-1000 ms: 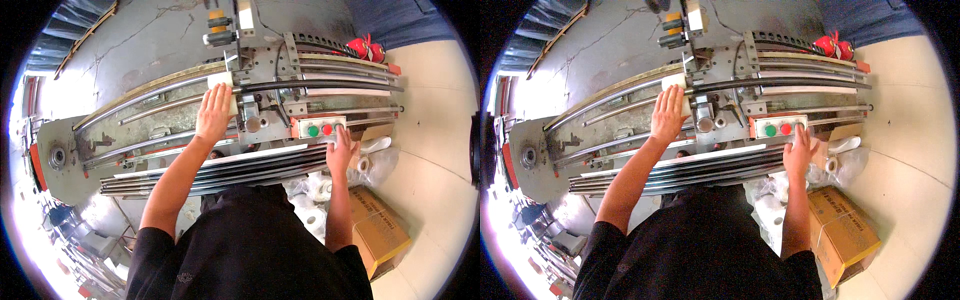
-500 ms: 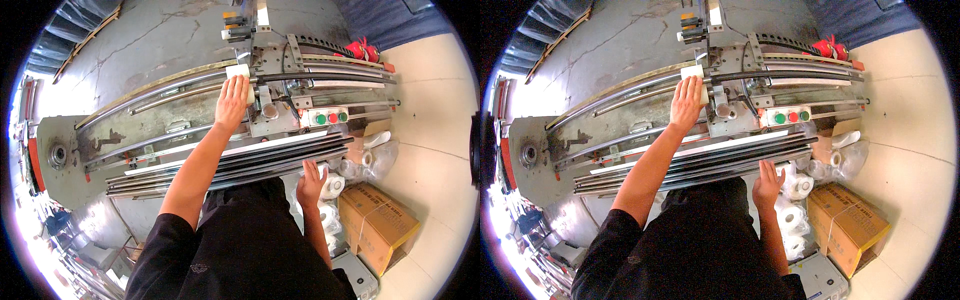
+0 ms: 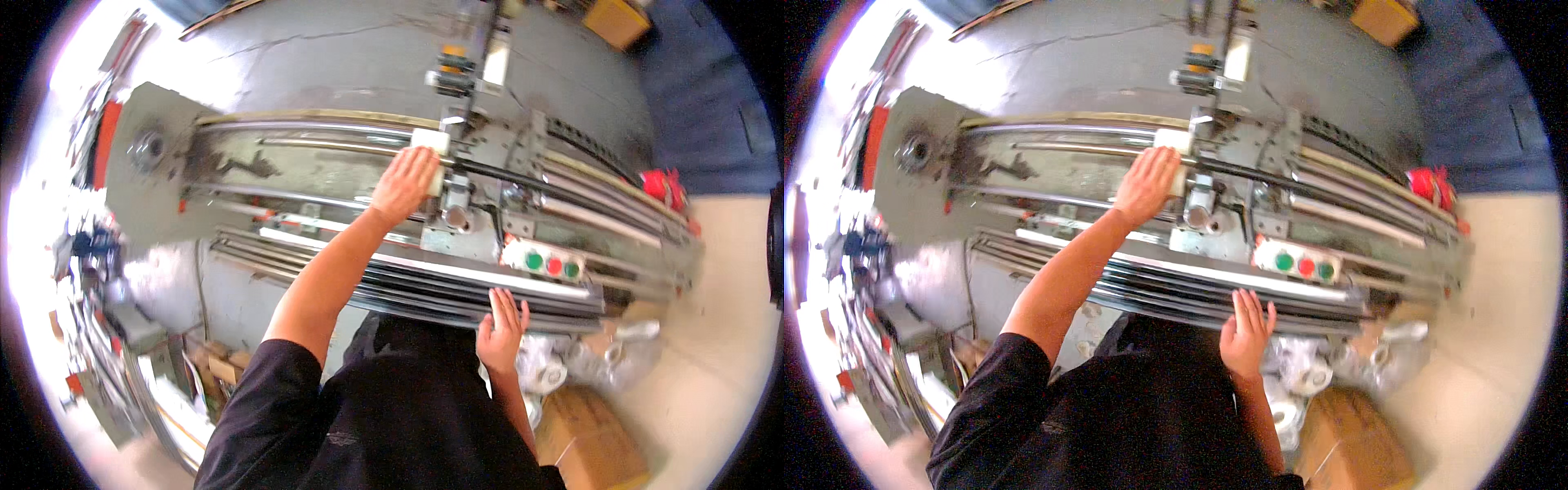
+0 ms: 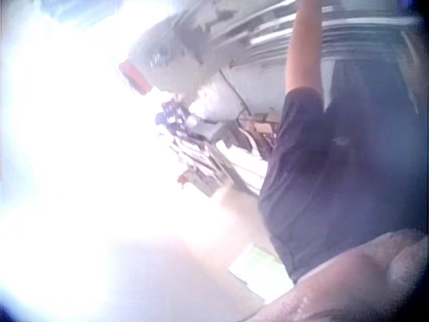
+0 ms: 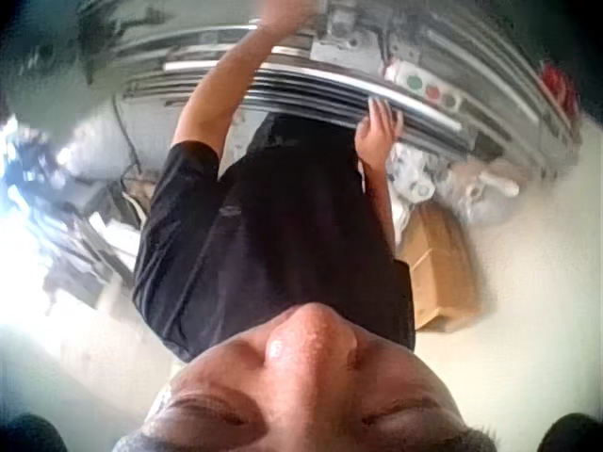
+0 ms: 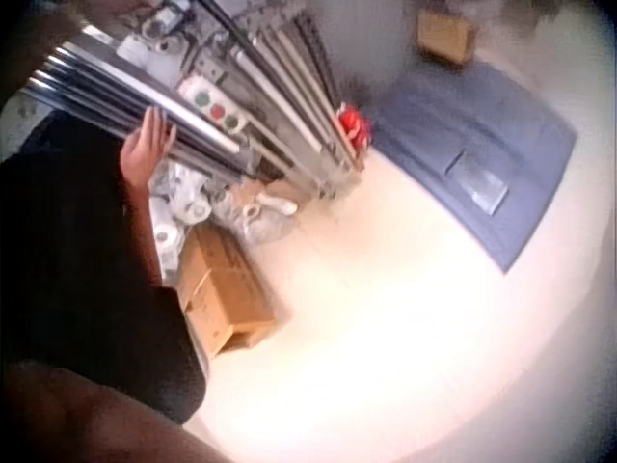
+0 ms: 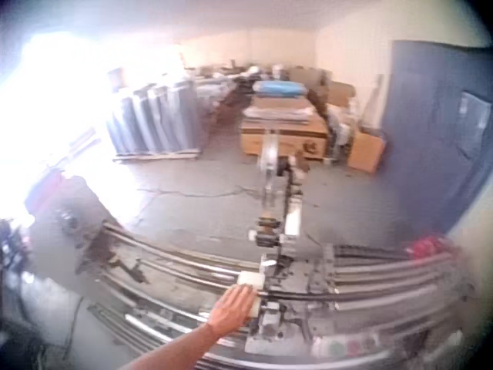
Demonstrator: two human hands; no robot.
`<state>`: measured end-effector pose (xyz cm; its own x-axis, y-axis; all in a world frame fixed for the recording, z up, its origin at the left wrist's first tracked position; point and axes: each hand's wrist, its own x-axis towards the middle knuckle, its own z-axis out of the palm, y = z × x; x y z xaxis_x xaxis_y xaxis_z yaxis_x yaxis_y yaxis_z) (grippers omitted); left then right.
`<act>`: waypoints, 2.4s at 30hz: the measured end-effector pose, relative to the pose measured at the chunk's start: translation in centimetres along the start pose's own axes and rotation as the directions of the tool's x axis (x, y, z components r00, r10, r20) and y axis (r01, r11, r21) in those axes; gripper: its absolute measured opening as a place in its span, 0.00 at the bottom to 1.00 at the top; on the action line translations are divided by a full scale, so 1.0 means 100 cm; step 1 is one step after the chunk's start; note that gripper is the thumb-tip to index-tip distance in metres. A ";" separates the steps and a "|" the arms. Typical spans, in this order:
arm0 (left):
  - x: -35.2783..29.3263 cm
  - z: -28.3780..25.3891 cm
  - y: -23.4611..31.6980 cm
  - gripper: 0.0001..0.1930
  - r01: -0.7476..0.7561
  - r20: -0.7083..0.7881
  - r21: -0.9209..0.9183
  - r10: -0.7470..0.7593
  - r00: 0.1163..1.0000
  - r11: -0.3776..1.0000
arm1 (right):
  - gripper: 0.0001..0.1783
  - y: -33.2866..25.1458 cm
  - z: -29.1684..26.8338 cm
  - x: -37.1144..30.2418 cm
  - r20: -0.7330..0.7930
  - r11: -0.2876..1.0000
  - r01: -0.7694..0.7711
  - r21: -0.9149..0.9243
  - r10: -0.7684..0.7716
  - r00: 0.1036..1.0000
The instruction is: The person repeatedly picks up long metal rods, aligns them on a machine, and secures them with white plastic connectors. The person stacks the assembled rods on the machine's rack. The task is performed in a workshop with various tools and materials visible.
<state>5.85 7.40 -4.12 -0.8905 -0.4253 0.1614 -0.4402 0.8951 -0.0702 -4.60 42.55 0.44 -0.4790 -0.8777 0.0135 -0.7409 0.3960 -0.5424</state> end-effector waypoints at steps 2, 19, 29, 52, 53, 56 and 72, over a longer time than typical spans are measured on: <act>0.002 -0.002 0.002 0.46 -0.003 0.020 0.037 0.003 1.000 0.999 | 0.26 0.015 -0.008 0.010 0.023 0.997 0.071 0.033 -0.072 0.997; 0.022 -0.034 0.001 0.33 -0.041 0.048 -0.002 0.041 0.998 0.999 | 0.25 0.022 -0.017 0.073 -0.029 0.970 0.190 0.150 -0.188 0.982; 0.025 -0.051 -0.019 0.33 -0.097 -0.052 -0.001 0.097 0.994 0.995 | 0.25 0.010 -0.081 0.069 -0.289 0.962 0.219 0.165 -0.165 0.943; -0.006 -0.104 -0.043 0.40 -0.101 -0.126 -0.212 0.075 0.989 0.972 | 0.39 0.062 -0.105 0.244 -0.038 0.929 -0.048 -0.367 0.036 0.999; -0.006 -0.109 -0.044 0.42 -0.093 -0.126 -0.266 0.061 0.990 0.959 | 0.39 0.061 -0.104 0.242 -0.047 0.923 -0.047 -0.381 0.031 0.998; 0.004 -0.136 -0.064 0.42 0.115 -0.140 -0.235 -0.150 0.979 0.965 | 0.38 0.058 -0.104 0.234 -0.069 0.928 -0.011 -0.374 -0.016 0.997; -0.002 -0.138 -0.194 0.12 0.350 0.240 0.072 -0.357 0.903 0.934 | 0.32 0.029 -0.094 0.224 -0.124 0.955 0.090 -0.281 -0.129 0.984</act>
<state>16.13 -8.05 10.81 -0.6740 -0.7358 -0.0659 -0.7315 0.6772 -0.0799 -21.95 26.56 7.05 -0.4340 -0.8812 0.1876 -0.8834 0.3753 -0.2807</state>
